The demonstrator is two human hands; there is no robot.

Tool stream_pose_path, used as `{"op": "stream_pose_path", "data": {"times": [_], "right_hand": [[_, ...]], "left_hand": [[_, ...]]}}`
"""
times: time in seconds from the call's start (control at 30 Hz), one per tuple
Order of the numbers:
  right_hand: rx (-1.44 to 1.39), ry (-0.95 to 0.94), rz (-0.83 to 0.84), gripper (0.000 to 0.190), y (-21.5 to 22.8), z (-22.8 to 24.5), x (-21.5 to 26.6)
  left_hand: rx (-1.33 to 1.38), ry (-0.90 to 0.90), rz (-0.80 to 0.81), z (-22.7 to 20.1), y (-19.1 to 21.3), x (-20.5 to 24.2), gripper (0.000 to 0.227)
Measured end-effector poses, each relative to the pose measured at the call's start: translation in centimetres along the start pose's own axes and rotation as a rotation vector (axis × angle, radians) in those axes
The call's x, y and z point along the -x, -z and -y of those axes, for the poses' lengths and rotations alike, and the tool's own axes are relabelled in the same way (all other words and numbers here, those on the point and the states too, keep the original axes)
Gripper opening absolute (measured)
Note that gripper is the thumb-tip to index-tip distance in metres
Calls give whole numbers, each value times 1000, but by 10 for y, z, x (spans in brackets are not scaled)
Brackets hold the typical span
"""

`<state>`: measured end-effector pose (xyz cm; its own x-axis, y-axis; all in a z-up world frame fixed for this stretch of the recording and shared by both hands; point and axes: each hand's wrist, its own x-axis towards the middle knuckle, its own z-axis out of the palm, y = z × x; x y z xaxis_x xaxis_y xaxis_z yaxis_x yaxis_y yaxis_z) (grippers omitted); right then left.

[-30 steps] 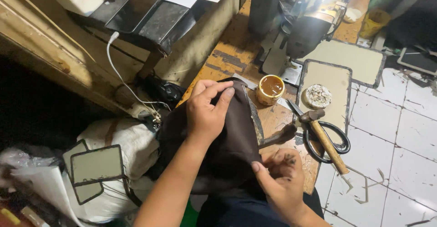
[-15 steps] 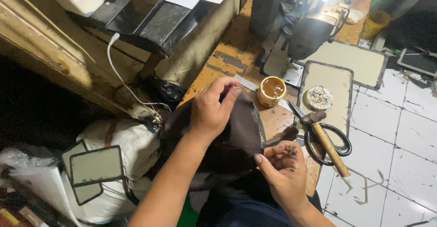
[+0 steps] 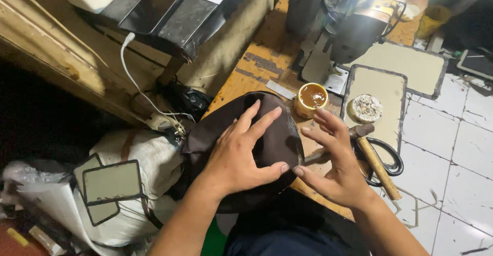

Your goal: Applying edge finish and hammering the seams of a leather bag at a workshop station.

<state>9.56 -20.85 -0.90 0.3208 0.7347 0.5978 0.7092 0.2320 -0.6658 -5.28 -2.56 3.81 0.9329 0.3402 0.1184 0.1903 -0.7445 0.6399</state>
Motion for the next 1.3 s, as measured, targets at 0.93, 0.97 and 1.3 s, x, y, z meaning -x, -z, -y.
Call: {"op": "stream_pose_path", "data": {"times": [0.93,0.97,1.3], "right_hand": [[535,362,-125,57,-4,-2,24],[550,364,-133,56,-4,-1,25],[-275,-236,-368,54,-57,28,63]], "left_hand": [[38,2,0,0,-5,-2,99],[44,0,-5,0,-6,-1,99],[193,-85,-123,10,-24,7,95]]}}
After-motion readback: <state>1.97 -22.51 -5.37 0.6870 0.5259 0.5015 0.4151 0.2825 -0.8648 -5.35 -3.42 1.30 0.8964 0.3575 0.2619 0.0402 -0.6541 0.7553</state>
